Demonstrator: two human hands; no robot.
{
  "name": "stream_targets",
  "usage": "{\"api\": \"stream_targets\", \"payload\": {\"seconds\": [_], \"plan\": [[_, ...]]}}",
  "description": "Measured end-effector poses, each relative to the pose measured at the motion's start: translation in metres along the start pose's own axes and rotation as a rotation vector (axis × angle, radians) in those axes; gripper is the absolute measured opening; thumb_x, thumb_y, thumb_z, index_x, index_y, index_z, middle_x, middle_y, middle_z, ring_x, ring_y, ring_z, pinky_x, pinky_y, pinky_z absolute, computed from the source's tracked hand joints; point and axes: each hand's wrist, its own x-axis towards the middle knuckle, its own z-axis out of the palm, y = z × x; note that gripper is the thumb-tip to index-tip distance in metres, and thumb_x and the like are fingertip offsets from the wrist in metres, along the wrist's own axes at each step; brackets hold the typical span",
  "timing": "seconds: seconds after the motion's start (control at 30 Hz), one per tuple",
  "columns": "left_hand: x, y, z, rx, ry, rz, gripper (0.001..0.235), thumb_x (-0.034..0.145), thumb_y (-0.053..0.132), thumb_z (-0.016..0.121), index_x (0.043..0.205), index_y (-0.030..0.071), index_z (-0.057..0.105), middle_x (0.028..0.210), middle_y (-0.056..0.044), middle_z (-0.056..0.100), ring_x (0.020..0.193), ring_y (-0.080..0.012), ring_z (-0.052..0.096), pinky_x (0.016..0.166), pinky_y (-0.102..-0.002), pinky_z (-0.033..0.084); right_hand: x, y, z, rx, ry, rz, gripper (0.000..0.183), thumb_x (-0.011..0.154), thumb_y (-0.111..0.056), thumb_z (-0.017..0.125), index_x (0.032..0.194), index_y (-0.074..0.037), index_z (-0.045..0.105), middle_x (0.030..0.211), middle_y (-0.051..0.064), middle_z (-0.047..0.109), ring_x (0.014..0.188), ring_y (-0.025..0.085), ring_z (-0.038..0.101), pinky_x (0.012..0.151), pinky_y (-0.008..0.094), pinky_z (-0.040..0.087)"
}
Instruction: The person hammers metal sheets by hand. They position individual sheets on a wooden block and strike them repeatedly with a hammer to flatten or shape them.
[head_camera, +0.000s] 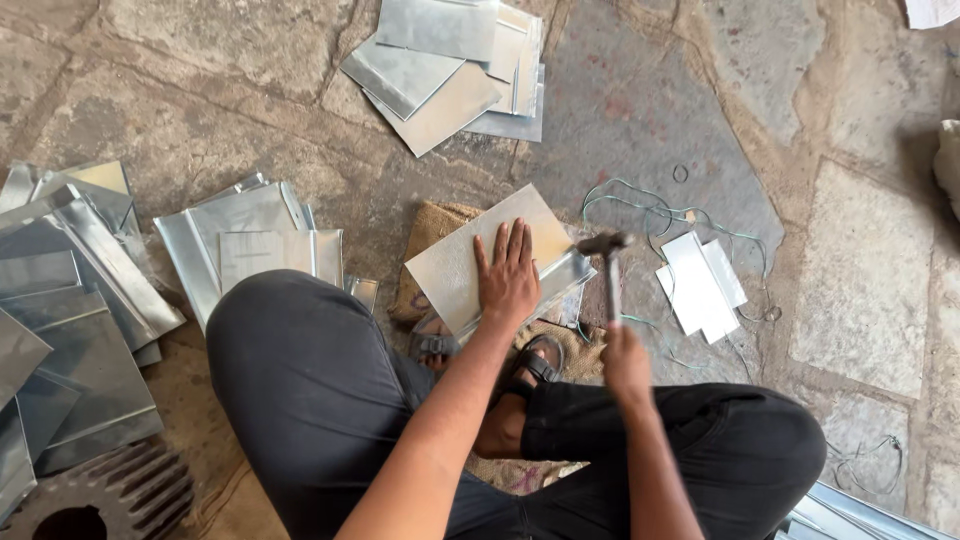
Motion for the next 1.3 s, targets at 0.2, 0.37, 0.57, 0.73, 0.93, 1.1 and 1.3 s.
{"api": "stream_targets", "payload": {"seconds": [0.2, 0.37, 0.57, 0.73, 0.93, 1.1, 1.3], "plan": [[-0.003, 0.001, 0.003, 0.004, -0.022, -0.022, 0.067, 0.105, 0.037, 0.038, 0.164, 0.013, 0.015, 0.173, 0.001, 0.012, 0.158, -0.0228, 0.012, 0.125, -0.061, 0.000, -0.031, -0.028, -0.059, 0.340, 0.117, -0.131, 0.045, 0.112, -0.042, 0.038, 0.091, -0.008, 0.058, 0.061, 0.003, 0.048, 0.043, 0.012, 0.039, 0.035, 0.031, 0.031], [0.012, 0.001, -0.002, -0.034, -0.054, -0.037, 0.066, 0.104, 0.037, 0.036, 0.162, 0.016, 0.014, 0.172, 0.003, 0.011, 0.156, -0.0206, 0.012, 0.126, -0.060, -0.001, -0.019, -0.003, -0.042, 0.752, 0.153, -0.454, 0.039, 0.115, -0.042, 0.036, 0.095, -0.013, 0.052, 0.066, 0.001, 0.049, 0.048, 0.008, 0.042, 0.041, 0.024, 0.033], [-0.006, 0.002, -0.004, 0.025, 0.020, 0.001, 0.066, 0.107, 0.035, 0.036, 0.165, 0.011, 0.016, 0.173, 0.000, 0.012, 0.160, -0.0236, 0.013, 0.126, -0.060, 0.000, 0.003, 0.024, 0.011, -0.111, -0.033, -0.134, 0.039, 0.108, -0.045, 0.045, 0.096, -0.011, 0.061, 0.064, 0.004, 0.059, 0.051, 0.010, 0.052, 0.047, 0.028, 0.039], [-0.003, 0.006, -0.005, -0.018, -0.047, -0.017, 0.066, 0.105, 0.038, 0.033, 0.164, 0.013, 0.014, 0.172, 0.001, 0.008, 0.158, -0.0231, 0.010, 0.125, -0.059, -0.002, -0.018, -0.021, -0.039, 0.231, -0.023, -0.154, 0.043, 0.111, -0.043, 0.044, 0.091, -0.007, 0.056, 0.070, 0.002, 0.053, 0.053, 0.008, 0.043, 0.044, 0.028, 0.036], [0.007, 0.001, -0.006, 0.005, -0.125, -0.019, 0.065, 0.105, 0.037, 0.028, 0.164, 0.015, 0.009, 0.173, 0.002, 0.005, 0.158, -0.0216, 0.006, 0.124, -0.059, -0.004, -0.045, -0.026, -0.047, 0.514, 0.156, -0.454, 0.038, 0.113, -0.041, 0.036, 0.099, -0.008, 0.050, 0.067, 0.001, 0.050, 0.047, 0.006, 0.040, 0.037, 0.025, 0.032], [0.003, 0.001, 0.003, 0.012, -0.107, -0.009, 0.065, 0.106, 0.037, 0.029, 0.164, 0.014, 0.011, 0.173, 0.001, 0.007, 0.158, -0.0217, 0.007, 0.125, -0.058, -0.004, -0.024, 0.021, 0.007, 0.179, 0.016, -0.344, 0.041, 0.111, -0.042, 0.038, 0.098, -0.006, 0.053, 0.064, 0.000, 0.048, 0.050, 0.007, 0.042, 0.039, 0.025, 0.035], [0.002, 0.005, -0.005, -0.016, -0.042, 0.007, 0.065, 0.106, 0.040, 0.032, 0.163, 0.014, 0.014, 0.172, 0.000, 0.010, 0.157, -0.0220, 0.011, 0.126, -0.059, 0.002, -0.012, 0.035, -0.002, 0.231, -0.050, 0.116, 0.042, 0.106, -0.042, 0.046, 0.097, -0.004, 0.063, 0.061, 0.003, 0.050, 0.044, 0.011, 0.039, 0.038, 0.029, 0.029]]}}
